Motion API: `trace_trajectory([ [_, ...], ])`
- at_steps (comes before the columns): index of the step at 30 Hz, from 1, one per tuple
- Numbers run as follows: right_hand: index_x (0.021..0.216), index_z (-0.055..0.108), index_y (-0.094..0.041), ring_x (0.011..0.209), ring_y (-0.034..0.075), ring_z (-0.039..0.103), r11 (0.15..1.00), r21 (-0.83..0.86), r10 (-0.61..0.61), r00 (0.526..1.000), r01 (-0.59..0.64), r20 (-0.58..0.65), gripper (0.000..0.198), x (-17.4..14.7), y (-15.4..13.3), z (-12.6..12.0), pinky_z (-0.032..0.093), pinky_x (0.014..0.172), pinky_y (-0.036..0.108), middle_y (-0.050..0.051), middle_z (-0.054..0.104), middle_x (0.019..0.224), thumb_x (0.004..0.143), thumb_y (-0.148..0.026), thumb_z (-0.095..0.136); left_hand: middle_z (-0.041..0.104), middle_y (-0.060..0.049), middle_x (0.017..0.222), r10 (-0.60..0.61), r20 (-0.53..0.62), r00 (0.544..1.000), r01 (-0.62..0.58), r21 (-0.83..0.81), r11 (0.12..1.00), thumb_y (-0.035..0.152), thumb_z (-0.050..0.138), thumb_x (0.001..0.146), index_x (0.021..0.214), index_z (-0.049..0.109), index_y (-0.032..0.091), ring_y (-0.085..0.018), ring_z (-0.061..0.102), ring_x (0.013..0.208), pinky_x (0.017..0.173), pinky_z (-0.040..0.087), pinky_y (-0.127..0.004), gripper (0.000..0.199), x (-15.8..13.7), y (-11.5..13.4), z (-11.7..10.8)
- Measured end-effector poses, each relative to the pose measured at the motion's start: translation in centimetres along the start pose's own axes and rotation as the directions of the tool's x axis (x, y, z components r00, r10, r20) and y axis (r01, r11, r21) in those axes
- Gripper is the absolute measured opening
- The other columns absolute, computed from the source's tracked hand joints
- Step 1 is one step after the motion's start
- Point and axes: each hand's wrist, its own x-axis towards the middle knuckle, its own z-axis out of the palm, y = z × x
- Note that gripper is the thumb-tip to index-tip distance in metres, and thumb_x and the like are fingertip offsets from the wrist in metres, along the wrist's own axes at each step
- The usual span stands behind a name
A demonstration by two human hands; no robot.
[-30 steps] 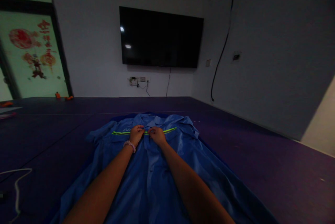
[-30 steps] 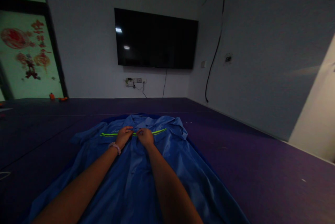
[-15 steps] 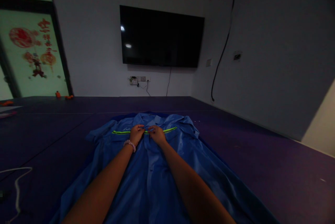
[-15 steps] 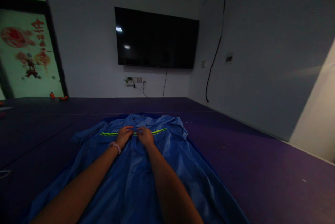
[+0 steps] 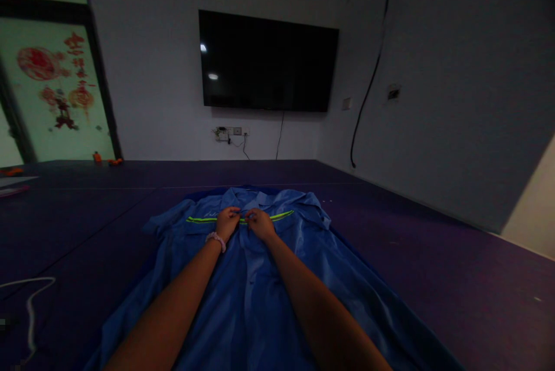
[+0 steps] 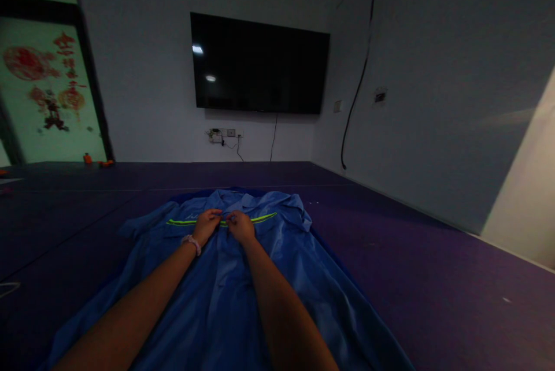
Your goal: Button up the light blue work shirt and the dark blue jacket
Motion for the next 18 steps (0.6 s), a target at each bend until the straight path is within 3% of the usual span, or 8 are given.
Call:
trace_trajectory([
  [18, 0.083, 0.068, -0.014, 0.053, 0.012, 0.057, 0.999, -0.028, 0.03, 0.997, -0.032, -0.077, 0.018, 0.21, 0.36, 0.11, 0.038, 0.049, 0.018, 0.003, 0.065, 0.062, 0.073, -0.015, 0.053, 0.054, 0.004, 0.047, -0.018, 0.009, 1.0, 0.018, -0.07, 0.997, 0.014, 0.058, 0.06, 0.079, 0.064, 0.013, -0.009, 0.047, 0.042, 0.044, 0.033, -0.02, 0.02, -0.14, -0.14, -0.08],
])
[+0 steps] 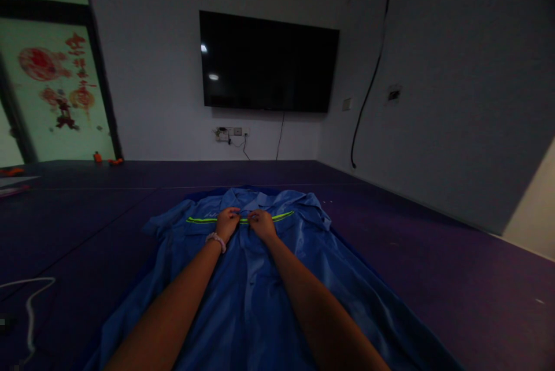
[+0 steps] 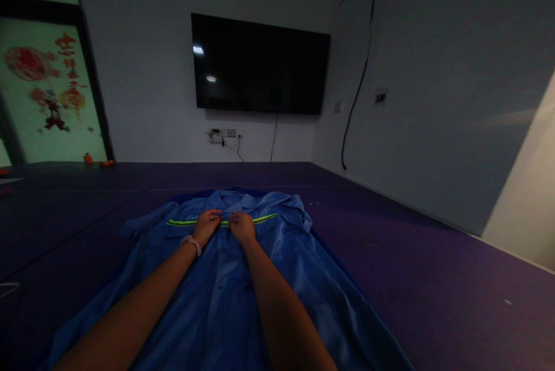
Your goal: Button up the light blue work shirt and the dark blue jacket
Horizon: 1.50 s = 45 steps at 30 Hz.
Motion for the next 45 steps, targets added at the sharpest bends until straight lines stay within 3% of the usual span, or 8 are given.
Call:
trace_trajectory([
  [16, 0.081, 0.07, -0.014, 0.062, 0.014, 0.063, 1.0, -0.008, -0.009, 1.0, 0.009, 0.019, 0.018, -0.1, -0.1, 0.0, 0.044, 0.055, 0.018, 0.005, 0.07, 0.071, 0.073, -0.018, 0.055, 0.059, 0.002, 0.053, -0.087, -0.01, 0.996, 0.085, -0.142, 0.986, 0.013, 0.064, 0.056, 0.081, 0.06, 0.013, -0.009, 0.052, 0.044, 0.046, 0.04, -0.02, 0.025, 0.3, -0.2, -0.1],
  [34, 0.077, 0.07, -0.017, 0.062, 0.013, 0.063, 0.998, -0.056, -0.029, 0.999, 0.03, 0.012, 0.015, -0.4, -0.4, -0.2, 0.042, 0.055, 0.017, 0.003, 0.069, 0.069, 0.075, -0.019, 0.056, 0.06, 0.001, 0.055, -0.088, -0.026, 0.996, 0.082, -0.173, 0.981, 0.032, 0.075, 0.052, 0.088, 0.061, 0.012, -0.01, 0.055, 0.047, 0.048, 0.043, -0.021, 0.043, 0.4, -0.3, -0.3],
  [45, 0.079, 0.07, -0.016, 0.06, 0.012, 0.06, 0.994, -0.109, -0.016, 1.0, 0.014, -0.018, 0.015, -0.5, -0.9, -0.6, 0.036, 0.05, 0.017, 0.003, 0.067, 0.067, 0.073, -0.018, 0.056, 0.06, 0.001, 0.053, -0.066, -0.037, 0.997, 0.06, -0.149, 0.987, 0.023, 0.07, 0.054, 0.082, 0.063, 0.012, -0.01, 0.054, 0.046, 0.047, 0.041, -0.02, 0.031, 0.3, -0.5, 0.0],
])
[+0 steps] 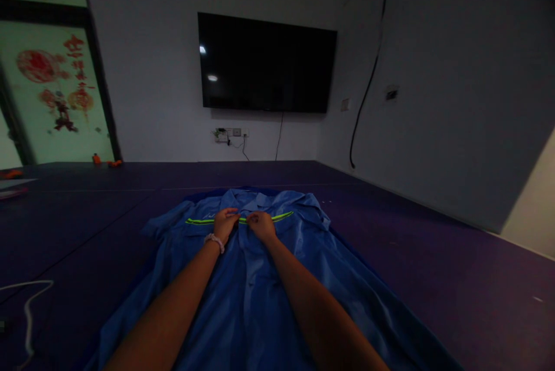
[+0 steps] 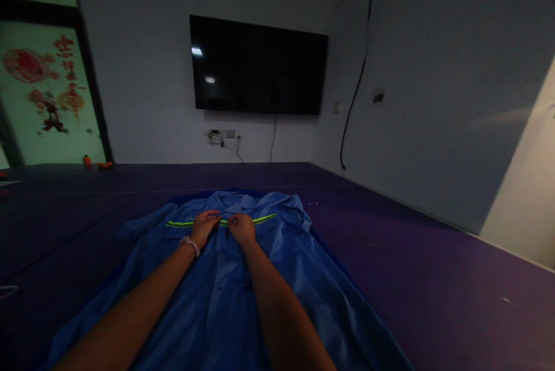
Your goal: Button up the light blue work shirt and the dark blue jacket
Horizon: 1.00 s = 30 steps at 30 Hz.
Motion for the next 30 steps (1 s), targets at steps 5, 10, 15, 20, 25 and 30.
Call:
trace_trajectory([
  [5, 0.08, 0.07, -0.017, 0.057, 0.011, 0.058, 1.0, -0.005, -0.001, 1.0, 0.001, -0.004, 0.016, 0.02, 0.05, -0.04, 0.035, 0.05, 0.017, 0.002, 0.066, 0.065, 0.073, -0.018, 0.055, 0.061, 0.0, 0.055, 0.002, 0.004, 1.0, -0.002, 0.014, 1.0, 0.021, 0.067, 0.057, 0.08, 0.063, 0.012, -0.011, 0.055, 0.047, 0.047, 0.042, -0.02, 0.026, -0.1, 0.14, -0.01],
  [10, 0.083, 0.069, -0.017, 0.056, 0.011, 0.057, 1.0, -0.003, 0.002, 1.0, -0.002, -0.001, 0.016, -0.03, 0.1, 0.03, 0.034, 0.048, 0.017, 0.002, 0.064, 0.063, 0.074, -0.021, 0.056, 0.061, 0.0, 0.055, 0.012, 0.006, 1.0, -0.012, 0.025, 1.0, 0.023, 0.068, 0.056, 0.081, 0.063, 0.012, -0.011, 0.055, 0.047, 0.047, 0.042, -0.021, 0.028, -0.08, 0.06, 0.03],
  [15, 0.082, 0.069, -0.017, 0.055, 0.011, 0.056, 1.0, 0.001, 0.004, 1.0, -0.004, 0.003, 0.016, 0.0, 0.15, 0.09, 0.033, 0.047, 0.017, 0.001, 0.064, 0.062, 0.074, -0.023, 0.056, 0.06, 0.0, 0.054, 0.032, 0.013, 0.999, -0.033, 0.067, 0.997, 0.022, 0.065, 0.058, 0.078, 0.063, 0.012, -0.01, 0.053, 0.047, 0.046, 0.04, -0.02, 0.022, -0.08, 0.06, 0.12],
  [20, 0.083, 0.069, -0.017, 0.057, 0.011, 0.057, 1.0, 0.01, 0.002, 1.0, -0.002, 0.007, 0.017, 0.1, 0.31, 0.22, 0.034, 0.049, 0.017, 0.002, 0.065, 0.064, 0.074, -0.022, 0.056, 0.06, 0.0, 0.055, 0.054, 0.005, 0.999, -0.054, 0.128, 0.99, 0.019, 0.063, 0.059, 0.073, 0.064, 0.013, -0.011, 0.052, 0.049, 0.047, 0.037, -0.02, 0.016, -0.15, 0.28, 0.2],
  [25, 0.084, 0.07, -0.017, 0.055, 0.011, 0.057, 1.0, 0.011, 0.007, 1.0, -0.007, 0.01, 0.018, 0.07, 0.33, 0.29, 0.034, 0.048, 0.017, 0.002, 0.065, 0.062, 0.074, -0.02, 0.055, 0.06, 0.0, 0.055, 0.062, -0.003, 0.998, -0.06, 0.173, 0.983, 0.017, 0.063, 0.059, 0.073, 0.065, 0.014, -0.012, 0.053, 0.05, 0.047, 0.037, -0.02, 0.015, -0.25, 0.48, 0.16],
  [30, 0.083, 0.07, -0.017, 0.056, 0.012, 0.057, 1.0, 0.012, 0.008, 1.0, -0.008, 0.0, 0.017, 0.04, 0.19, 0.12, 0.034, 0.049, 0.017, 0.002, 0.066, 0.065, 0.074, -0.02, 0.056, 0.059, 0.0, 0.053, 0.05, 0.022, 0.999, -0.053, 0.169, 0.984, 0.017, 0.062, 0.059, 0.078, 0.065, 0.014, -0.011, 0.051, 0.046, 0.045, 0.035, -0.02, 0.019, -0.25, 0.41, 0.13],
])
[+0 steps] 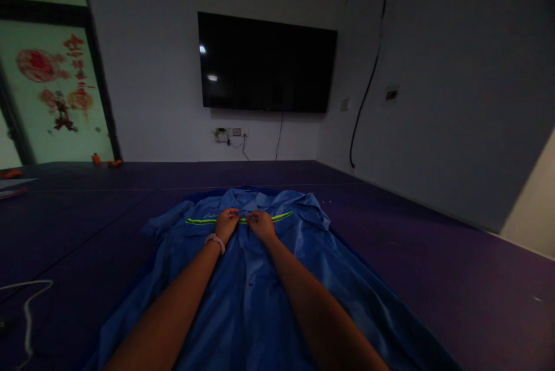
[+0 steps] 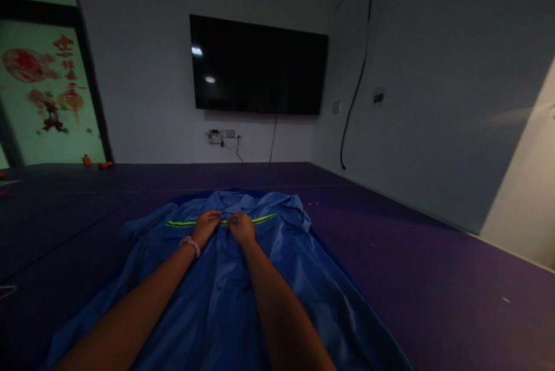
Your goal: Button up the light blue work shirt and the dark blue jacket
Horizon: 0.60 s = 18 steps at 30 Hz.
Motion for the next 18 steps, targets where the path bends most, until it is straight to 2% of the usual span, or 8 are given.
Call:
trace_trajectory([
  [9, 0.086, 0.069, -0.017, 0.058, 0.012, 0.058, 1.0, 0.026, -0.006, 1.0, 0.005, 0.015, 0.018, 0.0, 0.06, -0.06, 0.037, 0.05, 0.017, 0.002, 0.065, 0.064, 0.076, -0.022, 0.055, 0.057, 0.002, 0.05, -0.007, 0.035, 0.999, 0.009, -0.053, 0.999, 0.016, 0.059, 0.058, 0.085, 0.062, 0.012, -0.01, 0.048, 0.043, 0.044, 0.034, -0.02, 0.028, 0.18, -0.49, -0.11],
  [18, 0.086, 0.069, -0.017, 0.056, 0.011, 0.058, 0.999, 0.033, -0.002, 1.0, 0.001, 0.017, 0.018, -0.05, -0.01, -0.05, 0.036, 0.049, 0.016, 0.002, 0.065, 0.063, 0.076, -0.021, 0.055, 0.054, 0.003, 0.051, -0.001, 0.064, 0.998, 0.004, -0.049, 0.999, 0.015, 0.056, 0.059, 0.085, 0.062, 0.013, -0.009, 0.046, 0.043, 0.044, 0.032, -0.019, 0.027, 0.23, -0.5, -0.12],
])
